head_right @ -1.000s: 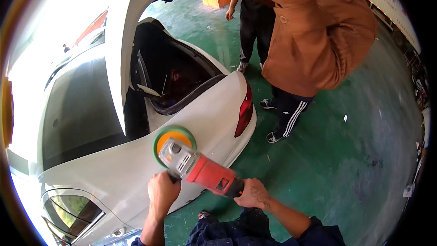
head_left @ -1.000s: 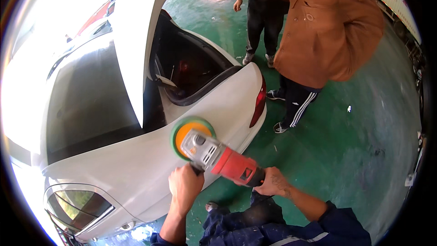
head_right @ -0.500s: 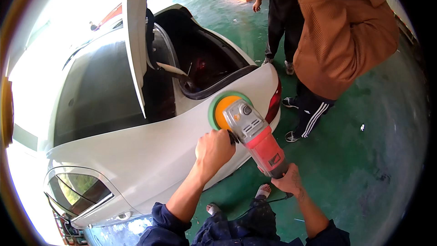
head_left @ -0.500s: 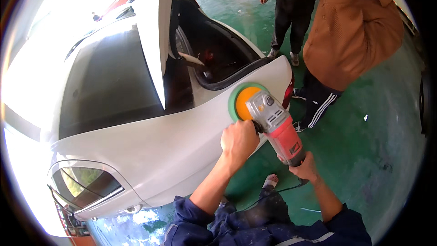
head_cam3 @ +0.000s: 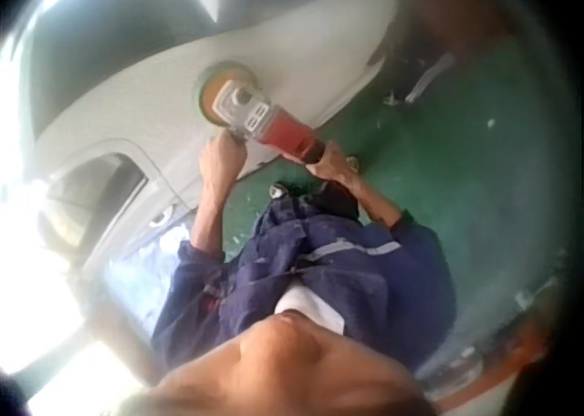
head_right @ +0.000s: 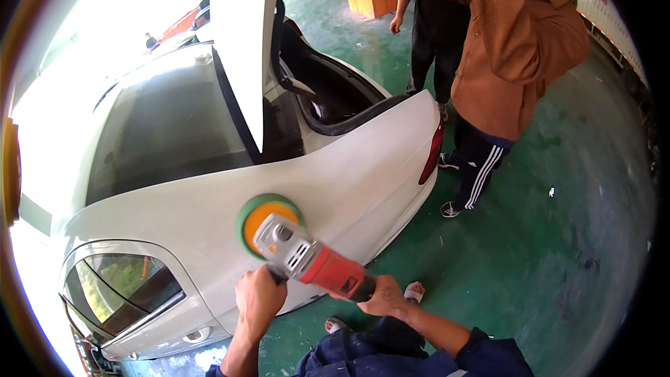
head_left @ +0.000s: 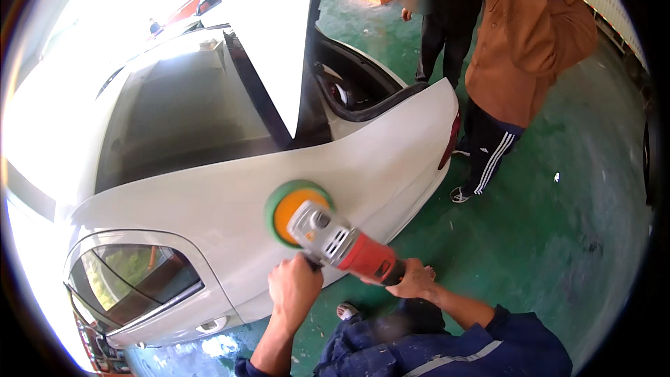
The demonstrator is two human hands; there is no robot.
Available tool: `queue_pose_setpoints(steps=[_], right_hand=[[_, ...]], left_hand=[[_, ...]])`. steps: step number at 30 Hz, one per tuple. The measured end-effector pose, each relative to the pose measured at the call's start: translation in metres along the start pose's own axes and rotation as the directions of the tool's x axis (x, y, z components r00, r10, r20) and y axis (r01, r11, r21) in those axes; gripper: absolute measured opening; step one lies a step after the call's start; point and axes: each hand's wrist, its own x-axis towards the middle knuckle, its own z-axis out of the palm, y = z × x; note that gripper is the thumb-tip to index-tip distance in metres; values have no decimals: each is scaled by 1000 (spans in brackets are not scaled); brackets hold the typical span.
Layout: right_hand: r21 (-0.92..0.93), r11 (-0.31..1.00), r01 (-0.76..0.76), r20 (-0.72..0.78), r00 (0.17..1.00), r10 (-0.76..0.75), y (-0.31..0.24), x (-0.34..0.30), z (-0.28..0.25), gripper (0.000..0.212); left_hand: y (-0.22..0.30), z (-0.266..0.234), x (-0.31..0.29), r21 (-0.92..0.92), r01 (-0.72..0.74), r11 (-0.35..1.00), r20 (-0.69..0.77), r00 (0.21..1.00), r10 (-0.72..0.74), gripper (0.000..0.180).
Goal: The person uses a power polisher with a green and yellow pad to polish the side and rear panels of a white car. They move the tool systematically along the bodywork, occasionally pausing to touch the surface.
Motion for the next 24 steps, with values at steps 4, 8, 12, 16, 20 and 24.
queue_pose_setpoints(steps=[4,8,12,16,20,24], right_hand=[[-90,975,205,32,979,-203,16,-1,84,32],[-137,973,187,159,973,-165,3,-8,139,29],[-111,974,200,143,973,-184,17,-15,159,25],[-84,989,119,76,991,-112,14,-28,113,35],[-69,993,95,-139,985,-104,82,-31,73,22],[-51,987,155,-278,947,-163,110,-35,26,28]], left_hand=[[-83,32,-58,8,98,995,-91,991,-96,19],[-153,68,-108,-122,217,969,-170,957,-235,15],[-185,102,-119,-123,181,976,-196,959,-203,15],[-144,98,-96,-73,68,995,-97,992,-75,18],[-56,90,-46,-71,-113,991,56,992,117,22],[13,90,-13,-148,-193,970,170,961,217,25]])
